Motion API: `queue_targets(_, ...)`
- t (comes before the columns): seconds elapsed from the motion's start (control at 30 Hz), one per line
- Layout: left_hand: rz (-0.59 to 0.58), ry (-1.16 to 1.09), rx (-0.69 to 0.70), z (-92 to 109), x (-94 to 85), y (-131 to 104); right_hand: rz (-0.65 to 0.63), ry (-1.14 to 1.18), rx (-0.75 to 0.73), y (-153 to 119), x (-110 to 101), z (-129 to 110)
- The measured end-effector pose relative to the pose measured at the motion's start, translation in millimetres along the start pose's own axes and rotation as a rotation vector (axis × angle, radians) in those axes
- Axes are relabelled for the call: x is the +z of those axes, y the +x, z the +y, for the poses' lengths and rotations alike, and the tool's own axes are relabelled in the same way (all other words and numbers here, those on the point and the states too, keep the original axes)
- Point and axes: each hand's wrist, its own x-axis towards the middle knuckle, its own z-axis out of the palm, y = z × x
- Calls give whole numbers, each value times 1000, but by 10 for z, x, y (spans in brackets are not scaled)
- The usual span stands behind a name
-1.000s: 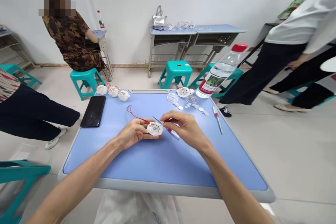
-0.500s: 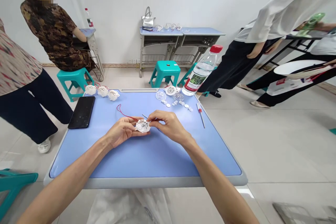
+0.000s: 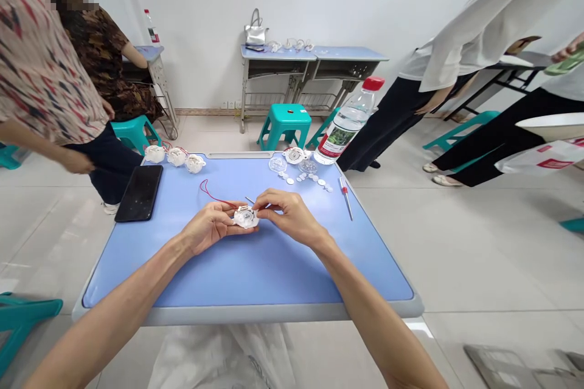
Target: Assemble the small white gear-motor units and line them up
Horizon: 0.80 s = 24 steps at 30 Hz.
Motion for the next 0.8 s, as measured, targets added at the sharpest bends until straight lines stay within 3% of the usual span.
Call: queue_targets(0.8,4,23,6,-1,0,5,1,-44,-9,6,0,-1)
